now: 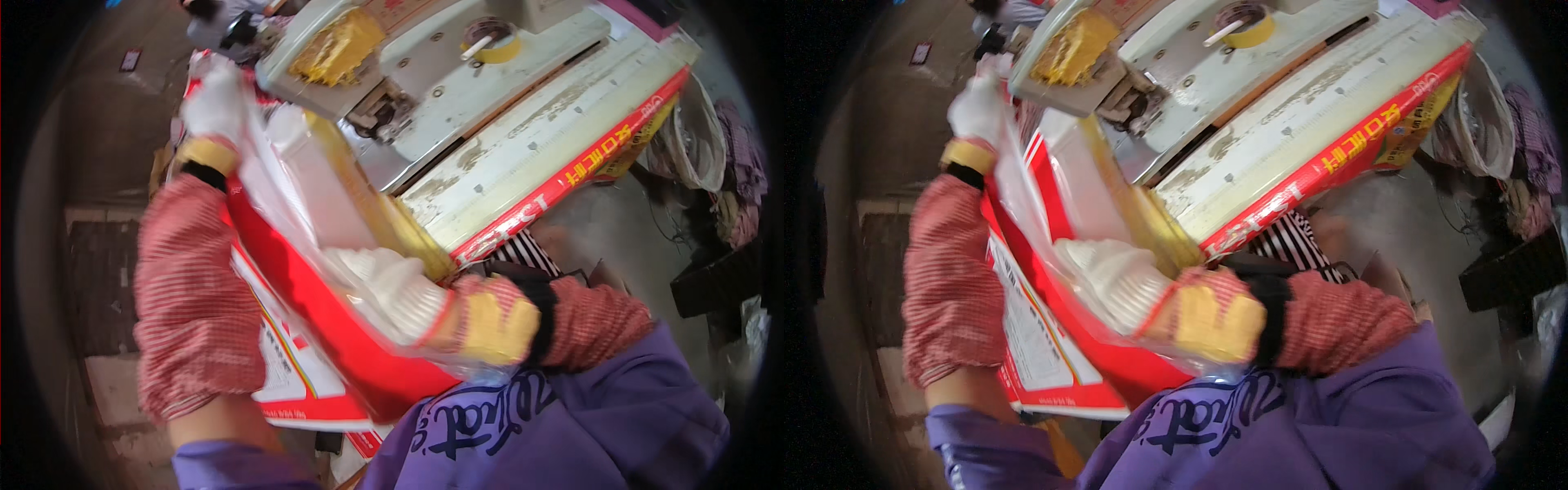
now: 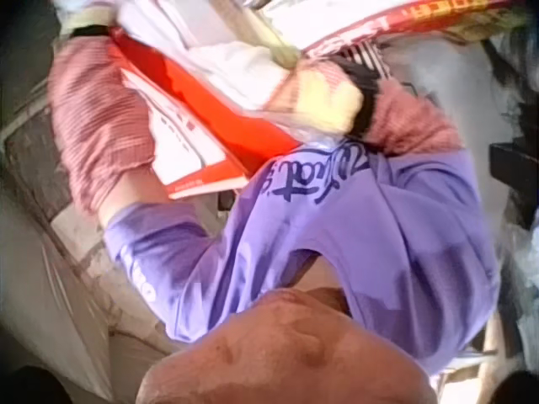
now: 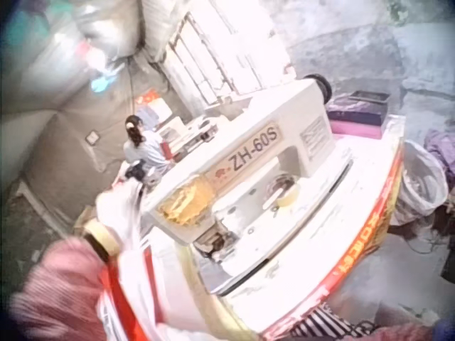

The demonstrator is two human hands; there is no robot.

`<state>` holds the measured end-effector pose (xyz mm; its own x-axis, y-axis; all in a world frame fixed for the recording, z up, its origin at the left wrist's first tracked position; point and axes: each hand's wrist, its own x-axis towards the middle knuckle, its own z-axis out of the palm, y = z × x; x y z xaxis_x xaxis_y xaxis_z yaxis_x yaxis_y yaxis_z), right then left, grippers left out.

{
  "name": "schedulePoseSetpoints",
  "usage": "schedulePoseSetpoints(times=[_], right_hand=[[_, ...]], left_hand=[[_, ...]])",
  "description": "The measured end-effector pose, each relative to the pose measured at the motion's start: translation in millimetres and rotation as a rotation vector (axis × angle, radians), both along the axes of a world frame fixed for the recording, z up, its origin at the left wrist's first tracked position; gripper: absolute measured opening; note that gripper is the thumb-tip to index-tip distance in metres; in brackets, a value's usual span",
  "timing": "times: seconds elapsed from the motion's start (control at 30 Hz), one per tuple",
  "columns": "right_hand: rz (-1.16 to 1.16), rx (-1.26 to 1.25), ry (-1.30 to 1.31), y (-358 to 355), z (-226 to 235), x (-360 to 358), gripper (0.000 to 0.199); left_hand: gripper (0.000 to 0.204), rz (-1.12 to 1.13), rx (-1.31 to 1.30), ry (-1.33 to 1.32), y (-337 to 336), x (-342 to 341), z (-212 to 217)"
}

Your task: Sealing large plastic compound fertilizer bags using an industrial sewing or heat-sealing machine.

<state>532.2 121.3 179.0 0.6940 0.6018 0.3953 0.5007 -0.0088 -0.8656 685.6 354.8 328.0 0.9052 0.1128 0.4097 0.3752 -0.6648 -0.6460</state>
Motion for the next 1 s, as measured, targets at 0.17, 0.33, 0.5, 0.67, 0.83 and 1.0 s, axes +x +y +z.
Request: schedulePoseSetpoints(times=[0.17,0.33,0.5,0.67,0.83,1.0], right_hand=[[0.317,-0.198,0.371,-147,-16,49,0.03],[0.276,-0.198,1.032,-182,-36,37,0.033],[0.077,-0.132,0.644,-169,-3,38,0.034],[0.174,-0.534,0.169,-169,-2,38,0.029],[0.037,-0.207,0.656,-174,-48,11,0.031],[0.01,-0.52,-0.053,-148,-45,39,0.036]], left_hand=[[0.021,-0.325,0.247,0.33,-18,-23,-112],[0.023,-0.71,-0.136,0.149,1,-26,-143],[0.01,-0.866,-0.357,-0.008,-16,-15,-139],[0.01,-0.648,-1.354,0.148,21,-25,-151],[0.016,-0.339,-0.899,0.408,-9,-42,-138],[0.02,-0.412,-0.492,0.461,-20,-12,-135]])
